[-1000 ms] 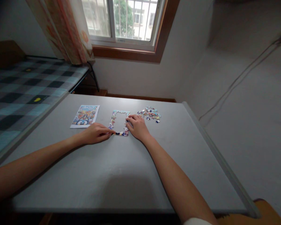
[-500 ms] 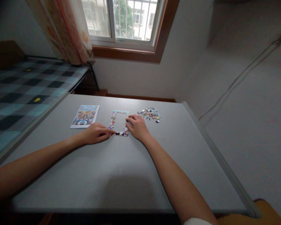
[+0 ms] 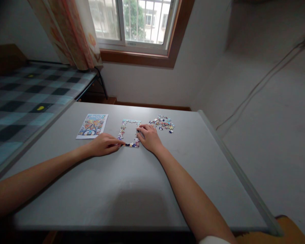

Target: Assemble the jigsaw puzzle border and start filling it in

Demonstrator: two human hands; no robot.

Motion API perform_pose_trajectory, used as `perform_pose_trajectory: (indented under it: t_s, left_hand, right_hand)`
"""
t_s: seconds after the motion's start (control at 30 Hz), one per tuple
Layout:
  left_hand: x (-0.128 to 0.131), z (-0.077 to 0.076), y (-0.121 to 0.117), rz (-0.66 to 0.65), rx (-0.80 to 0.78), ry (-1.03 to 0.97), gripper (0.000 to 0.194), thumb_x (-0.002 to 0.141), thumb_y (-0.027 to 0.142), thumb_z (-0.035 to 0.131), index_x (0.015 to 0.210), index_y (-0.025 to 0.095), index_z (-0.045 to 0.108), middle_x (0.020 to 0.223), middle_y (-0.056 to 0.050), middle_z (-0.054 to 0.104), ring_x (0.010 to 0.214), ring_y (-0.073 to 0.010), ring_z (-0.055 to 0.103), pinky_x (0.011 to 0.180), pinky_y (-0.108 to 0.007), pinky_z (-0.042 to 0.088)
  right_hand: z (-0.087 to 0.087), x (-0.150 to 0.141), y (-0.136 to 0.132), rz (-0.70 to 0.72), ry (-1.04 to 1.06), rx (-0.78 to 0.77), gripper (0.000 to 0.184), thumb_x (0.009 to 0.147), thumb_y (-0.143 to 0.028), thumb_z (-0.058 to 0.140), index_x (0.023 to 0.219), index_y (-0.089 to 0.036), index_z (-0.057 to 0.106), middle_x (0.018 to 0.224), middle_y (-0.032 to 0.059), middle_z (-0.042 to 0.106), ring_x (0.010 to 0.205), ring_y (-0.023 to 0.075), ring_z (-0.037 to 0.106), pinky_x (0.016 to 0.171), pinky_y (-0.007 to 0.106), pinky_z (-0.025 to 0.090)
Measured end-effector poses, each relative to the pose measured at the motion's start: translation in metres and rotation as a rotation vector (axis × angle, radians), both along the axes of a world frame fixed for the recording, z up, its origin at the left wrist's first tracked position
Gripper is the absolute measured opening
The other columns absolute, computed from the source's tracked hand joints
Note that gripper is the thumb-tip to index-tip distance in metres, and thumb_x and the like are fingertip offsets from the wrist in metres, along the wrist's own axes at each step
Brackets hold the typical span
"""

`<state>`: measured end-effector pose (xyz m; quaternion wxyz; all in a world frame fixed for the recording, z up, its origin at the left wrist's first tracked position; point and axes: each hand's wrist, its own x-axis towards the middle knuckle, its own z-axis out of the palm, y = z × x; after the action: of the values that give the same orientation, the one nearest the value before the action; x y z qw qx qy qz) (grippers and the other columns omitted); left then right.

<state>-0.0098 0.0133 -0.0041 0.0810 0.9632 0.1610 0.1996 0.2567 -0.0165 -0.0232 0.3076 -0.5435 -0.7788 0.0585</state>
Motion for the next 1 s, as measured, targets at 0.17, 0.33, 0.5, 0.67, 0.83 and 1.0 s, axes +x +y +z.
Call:
perform_pose_trajectory:
  t_s: [0.17,0.33,0.5,0.67,0.83,1.0]
  left_hand:
    - [0.0002,0.0005,-0.0004,-0.001,0.001,-0.004,0.028,0.095,0.027,0.051,0.11,0.021,0.075,0.077,-0.002,0.075,0.058,-0.0082,0.063,0.056,-0.018,0.041]
    - [-0.0009,-0.0022,0.0015,-0.004,0.016,0.013,0.03,0.096,0.028,0.05,0.11,0.02,0.075,0.077,-0.003,0.075,0.06,-0.0091,0.065,0.057,-0.018,0.042]
    - [-0.0013,-0.0041,0.0022,0.001,0.016,0.004,0.028,0.095,0.027,0.051,0.111,0.022,0.074,0.078,-0.002,0.075,0.061,-0.0092,0.065,0.058,-0.019,0.042]
    - [-0.0008,-0.0031,0.0011,0.023,0.011,0.021,0.03,0.096,0.027,0.051,0.116,0.023,0.073,0.076,-0.001,0.075,0.06,-0.0087,0.064,0.058,-0.019,0.041]
    - [-0.0002,-0.0009,-0.0006,0.066,0.011,0.032,0.031,0.096,0.031,0.05,0.115,0.02,0.072,0.066,0.0,0.07,0.055,-0.0084,0.06,0.055,-0.019,0.039]
    - [-0.0003,0.0004,-0.0008,0.049,0.019,0.019,0.032,0.096,0.029,0.051,0.119,0.021,0.071,0.064,0.001,0.069,0.052,-0.0076,0.057,0.054,-0.019,0.037]
  right_hand:
    - [0.0004,0.0,-0.0002,0.0,0.002,0.001,0.025,0.091,-0.028,0.057,0.111,-0.022,0.071,0.121,0.0099,0.066,0.115,0.0263,0.055,0.104,0.049,0.043]
    - [0.0026,-0.0002,-0.0008,-0.002,-0.012,0.0,0.025,0.091,-0.028,0.057,0.111,-0.021,0.071,0.121,0.0103,0.066,0.114,0.0268,0.056,0.103,0.048,0.044]
    - [0.0,0.0,-0.0003,-0.002,-0.016,0.008,0.025,0.091,-0.028,0.058,0.111,-0.021,0.071,0.121,0.0102,0.066,0.115,0.0266,0.056,0.104,0.049,0.044]
    - [-0.0001,-0.0008,-0.0005,0.006,0.036,0.089,0.022,0.091,-0.024,0.057,0.107,-0.02,0.072,0.116,0.0102,0.068,0.111,0.0247,0.056,0.102,0.046,0.045]
    - [0.007,-0.0035,-0.0032,0.049,0.05,0.13,0.022,0.094,-0.027,0.055,0.088,-0.02,0.075,0.1,0.0072,0.072,0.102,0.0227,0.057,0.098,0.042,0.047]
    - [0.0072,-0.0034,-0.0024,0.064,0.015,0.071,0.024,0.094,-0.028,0.054,0.091,-0.023,0.077,0.105,0.005,0.073,0.105,0.0223,0.056,0.103,0.043,0.044]
